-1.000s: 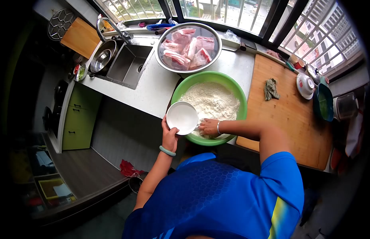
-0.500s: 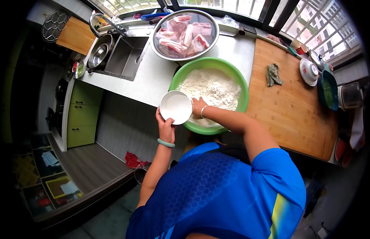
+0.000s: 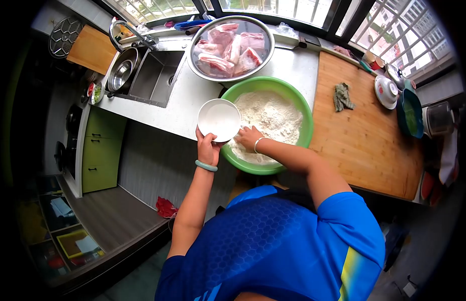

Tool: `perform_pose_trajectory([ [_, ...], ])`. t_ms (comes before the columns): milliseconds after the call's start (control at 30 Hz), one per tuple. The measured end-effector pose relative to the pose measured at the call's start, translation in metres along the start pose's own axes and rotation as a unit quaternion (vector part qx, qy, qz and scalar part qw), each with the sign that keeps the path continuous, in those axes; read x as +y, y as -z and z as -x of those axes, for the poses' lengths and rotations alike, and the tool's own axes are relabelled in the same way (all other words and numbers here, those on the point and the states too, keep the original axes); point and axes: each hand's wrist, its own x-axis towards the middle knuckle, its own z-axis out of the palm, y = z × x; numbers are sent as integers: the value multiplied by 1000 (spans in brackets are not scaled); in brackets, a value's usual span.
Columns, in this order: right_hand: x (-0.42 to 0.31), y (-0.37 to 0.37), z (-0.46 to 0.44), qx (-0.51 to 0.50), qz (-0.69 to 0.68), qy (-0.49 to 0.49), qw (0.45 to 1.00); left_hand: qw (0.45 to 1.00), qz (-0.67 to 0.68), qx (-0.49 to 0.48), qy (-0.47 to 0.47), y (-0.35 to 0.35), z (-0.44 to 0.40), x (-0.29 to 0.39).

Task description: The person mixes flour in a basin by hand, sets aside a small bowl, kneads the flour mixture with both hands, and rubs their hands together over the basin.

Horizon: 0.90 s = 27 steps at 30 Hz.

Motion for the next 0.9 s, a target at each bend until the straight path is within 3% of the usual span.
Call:
perform_pose_trajectory([
  [133,50,24,49,-19,83,4,996,999,-12,-31,18,-6,-10,5],
  [167,72,17,44,28,81,-27,996,999,-20,-40,26,-8,-14,6],
  [300,103,64,13,25,-59,-228,971,994,-36,-83,59,-9,-34,9],
  [433,65,38,-30,87,-70,-319,941,979,-84,-130,133,-15,-64,17],
  [467,40,47,-26,110,-169,-350,915,973,-95,-154,140,-16,-73,17],
  [533,13,29,-28,22,-192,-327,925,959,-108,-202,166,-20,-92,18],
  [567,-4,12,-19,68,-132,-301,942,949,-123,-234,171,-24,-99,19],
  [600,-18,33,-2,-7,-132,-293,947,938,-137,-265,176,-27,-106,21],
  [633,-26,35,8,-5,-138,-317,938,929,-140,-285,189,-31,-113,22],
  [733,-53,27,42,48,-193,-436,878,889,-188,-352,224,-44,-127,19],
  [800,-68,13,59,211,-333,-602,694,858,-205,-402,247,-58,-131,11],
  [900,-37,-19,56,247,-383,-695,556,826,-248,-437,255,-69,-131,-2],
])
